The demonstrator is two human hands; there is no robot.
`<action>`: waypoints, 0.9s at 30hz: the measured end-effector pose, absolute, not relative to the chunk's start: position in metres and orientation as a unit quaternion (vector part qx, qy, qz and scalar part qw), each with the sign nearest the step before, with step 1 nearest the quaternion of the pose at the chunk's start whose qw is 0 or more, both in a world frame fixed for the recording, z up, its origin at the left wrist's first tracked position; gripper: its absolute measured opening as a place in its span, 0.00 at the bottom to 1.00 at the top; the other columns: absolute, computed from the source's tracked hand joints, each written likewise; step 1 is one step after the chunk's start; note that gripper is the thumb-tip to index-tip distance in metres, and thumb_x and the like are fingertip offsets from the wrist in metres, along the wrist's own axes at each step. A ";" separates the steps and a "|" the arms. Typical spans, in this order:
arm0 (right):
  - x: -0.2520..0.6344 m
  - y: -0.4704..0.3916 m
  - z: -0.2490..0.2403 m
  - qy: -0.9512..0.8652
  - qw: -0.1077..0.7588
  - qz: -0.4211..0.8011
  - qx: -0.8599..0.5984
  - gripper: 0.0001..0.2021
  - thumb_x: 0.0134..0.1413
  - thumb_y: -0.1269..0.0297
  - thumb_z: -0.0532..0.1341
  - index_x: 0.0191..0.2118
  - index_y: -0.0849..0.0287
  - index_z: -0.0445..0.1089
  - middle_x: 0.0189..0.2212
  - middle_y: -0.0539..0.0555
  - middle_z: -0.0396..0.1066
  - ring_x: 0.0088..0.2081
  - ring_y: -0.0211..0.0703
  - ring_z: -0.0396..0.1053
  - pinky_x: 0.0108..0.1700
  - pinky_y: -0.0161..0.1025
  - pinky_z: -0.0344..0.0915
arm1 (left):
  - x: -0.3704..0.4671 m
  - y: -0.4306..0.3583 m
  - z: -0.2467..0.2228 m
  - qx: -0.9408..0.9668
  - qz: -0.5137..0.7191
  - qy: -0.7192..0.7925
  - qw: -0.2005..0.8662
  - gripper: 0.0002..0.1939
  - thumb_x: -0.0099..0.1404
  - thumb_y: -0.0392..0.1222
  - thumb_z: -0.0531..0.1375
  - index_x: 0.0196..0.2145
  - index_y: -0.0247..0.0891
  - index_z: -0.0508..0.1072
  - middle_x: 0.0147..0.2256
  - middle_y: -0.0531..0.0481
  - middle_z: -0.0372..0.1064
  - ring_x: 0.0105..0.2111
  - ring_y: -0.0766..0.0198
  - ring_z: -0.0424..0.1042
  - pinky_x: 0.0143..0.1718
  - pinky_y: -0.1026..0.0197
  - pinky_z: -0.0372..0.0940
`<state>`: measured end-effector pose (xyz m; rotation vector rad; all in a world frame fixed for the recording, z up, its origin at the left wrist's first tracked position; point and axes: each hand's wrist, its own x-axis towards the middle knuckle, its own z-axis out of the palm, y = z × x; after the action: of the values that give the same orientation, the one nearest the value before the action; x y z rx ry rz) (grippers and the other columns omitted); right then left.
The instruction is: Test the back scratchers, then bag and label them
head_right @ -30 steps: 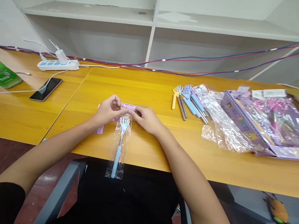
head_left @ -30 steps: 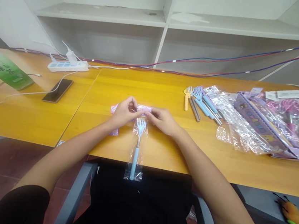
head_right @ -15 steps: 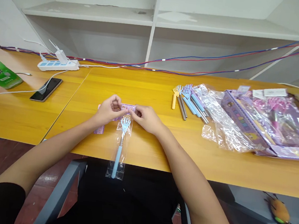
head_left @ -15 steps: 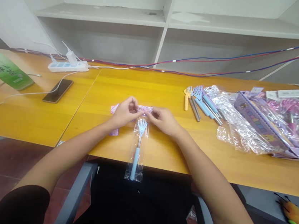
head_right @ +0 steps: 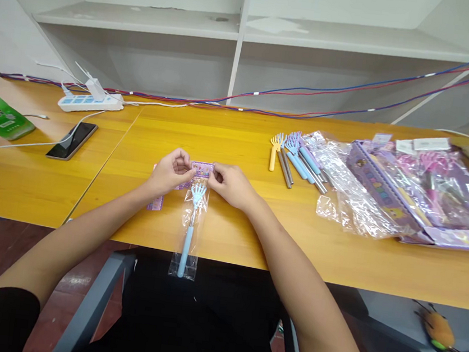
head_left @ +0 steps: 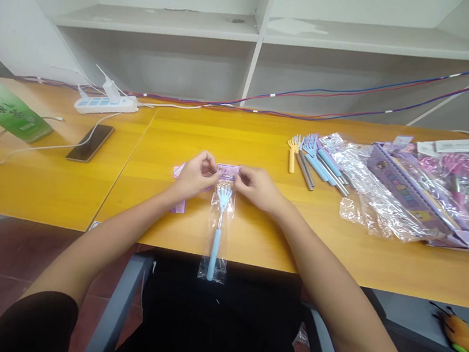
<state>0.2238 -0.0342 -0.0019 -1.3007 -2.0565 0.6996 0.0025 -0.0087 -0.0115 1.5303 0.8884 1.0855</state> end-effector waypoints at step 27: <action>0.226 -0.074 0.037 -0.778 0.113 0.286 -0.547 0.27 0.73 0.40 0.52 0.27 0.54 0.64 0.26 0.56 0.72 0.27 0.44 0.64 0.32 0.42 0.55 | -0.009 0.006 -0.017 0.642 0.458 0.455 0.414 0.17 0.65 0.35 0.62 0.51 0.38 0.81 0.35 0.50 0.79 0.30 0.67 0.78 0.36 0.65 0.70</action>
<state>0.2261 -0.0741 0.0370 -1.6057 -2.2834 0.8404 -0.0091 0.0056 -0.0166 1.6141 1.1431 1.1507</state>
